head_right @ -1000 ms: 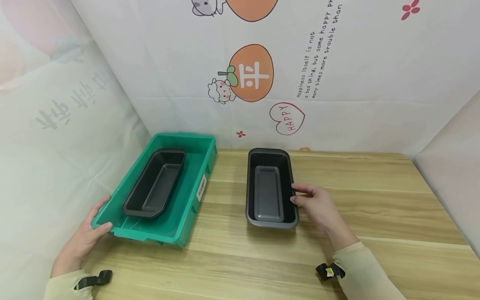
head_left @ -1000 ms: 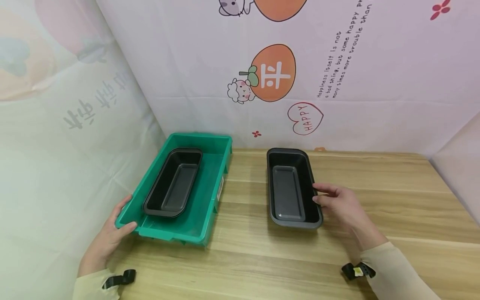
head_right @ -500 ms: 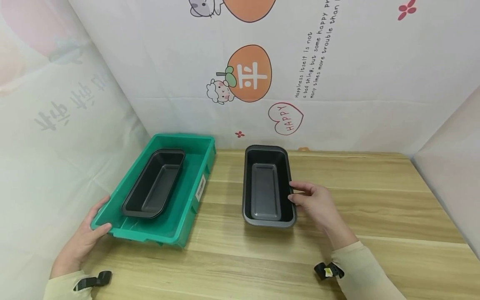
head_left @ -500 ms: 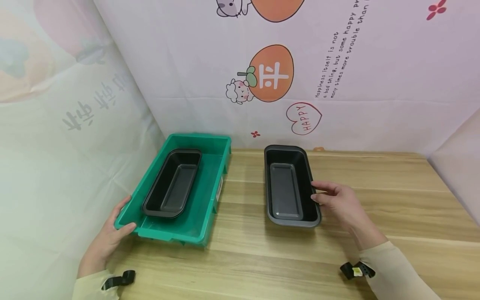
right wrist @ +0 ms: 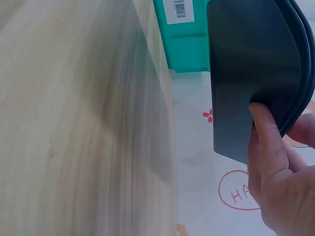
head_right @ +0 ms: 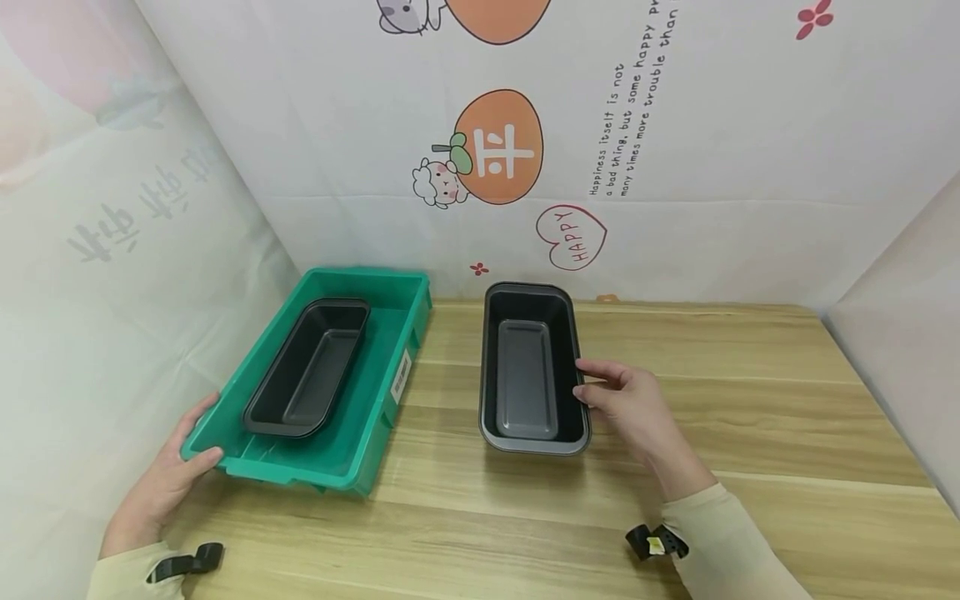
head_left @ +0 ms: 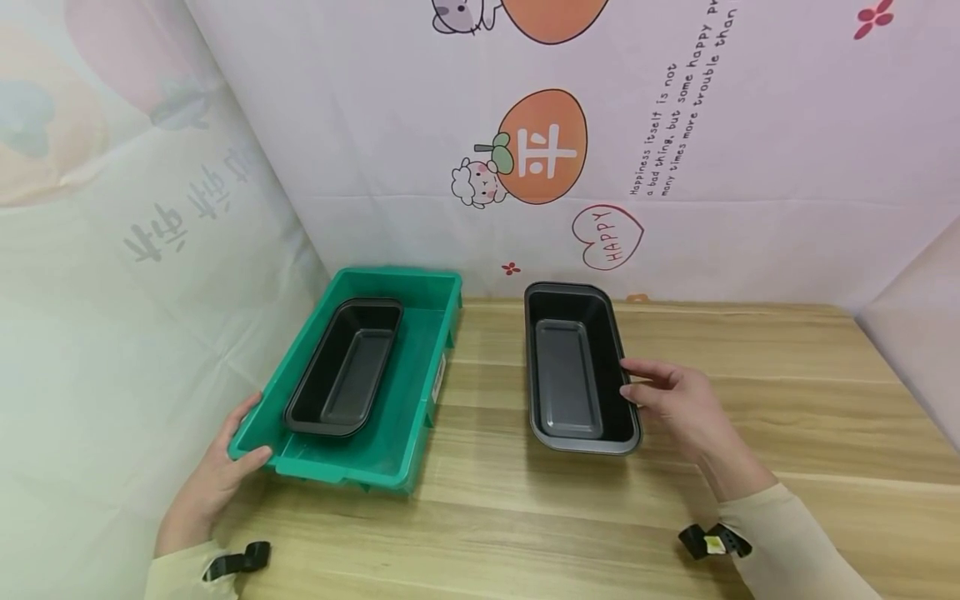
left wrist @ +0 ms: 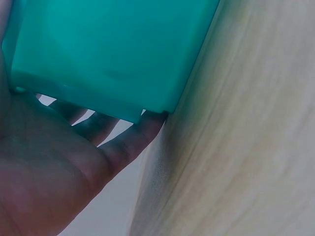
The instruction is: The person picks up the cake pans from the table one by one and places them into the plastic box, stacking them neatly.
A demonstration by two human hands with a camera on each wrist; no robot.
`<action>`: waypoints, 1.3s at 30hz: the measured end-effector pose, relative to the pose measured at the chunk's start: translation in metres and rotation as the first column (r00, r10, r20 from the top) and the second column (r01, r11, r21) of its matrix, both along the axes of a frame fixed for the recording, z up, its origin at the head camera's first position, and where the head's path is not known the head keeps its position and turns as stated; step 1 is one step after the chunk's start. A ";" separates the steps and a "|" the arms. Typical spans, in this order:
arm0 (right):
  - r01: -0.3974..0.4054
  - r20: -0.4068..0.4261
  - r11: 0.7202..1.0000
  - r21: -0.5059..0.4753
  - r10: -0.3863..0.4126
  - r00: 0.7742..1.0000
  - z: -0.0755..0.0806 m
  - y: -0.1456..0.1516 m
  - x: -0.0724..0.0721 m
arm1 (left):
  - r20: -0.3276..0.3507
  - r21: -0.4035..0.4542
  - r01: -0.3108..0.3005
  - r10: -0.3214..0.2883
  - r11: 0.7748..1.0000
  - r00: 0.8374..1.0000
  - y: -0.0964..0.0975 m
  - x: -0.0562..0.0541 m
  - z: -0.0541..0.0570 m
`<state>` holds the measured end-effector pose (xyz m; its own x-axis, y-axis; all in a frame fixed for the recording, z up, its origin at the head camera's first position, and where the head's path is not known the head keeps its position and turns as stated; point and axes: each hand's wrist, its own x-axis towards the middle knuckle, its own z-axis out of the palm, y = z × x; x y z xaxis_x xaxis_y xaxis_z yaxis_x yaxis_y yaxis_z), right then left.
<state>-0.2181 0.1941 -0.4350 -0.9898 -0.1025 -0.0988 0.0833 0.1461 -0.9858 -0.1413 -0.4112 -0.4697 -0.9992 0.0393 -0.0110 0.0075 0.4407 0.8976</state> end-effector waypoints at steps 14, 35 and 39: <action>0.000 -0.003 1.000 -0.031 0.000 1.000 0.007 -0.007 -0.003 | -0.016 0.045 0.021 -0.021 0.999 1.000 0.001 0.000 -0.002; 0.008 -0.004 0.993 -0.118 -0.009 1.000 0.015 -0.017 -0.003 | -0.018 0.045 0.018 -0.018 0.999 1.000 0.001 -0.001 -0.001; 0.004 -0.007 0.990 -0.138 -0.005 1.000 0.017 -0.020 -0.003 | -0.009 0.038 0.018 -0.018 0.999 1.000 0.000 0.000 -0.001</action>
<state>-0.2214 0.1738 -0.4179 -0.9910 -0.1100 -0.0767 0.0763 0.0080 -0.9971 -0.1417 -0.4109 -0.4702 -0.9983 0.0576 -0.0006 0.0229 0.4059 0.9136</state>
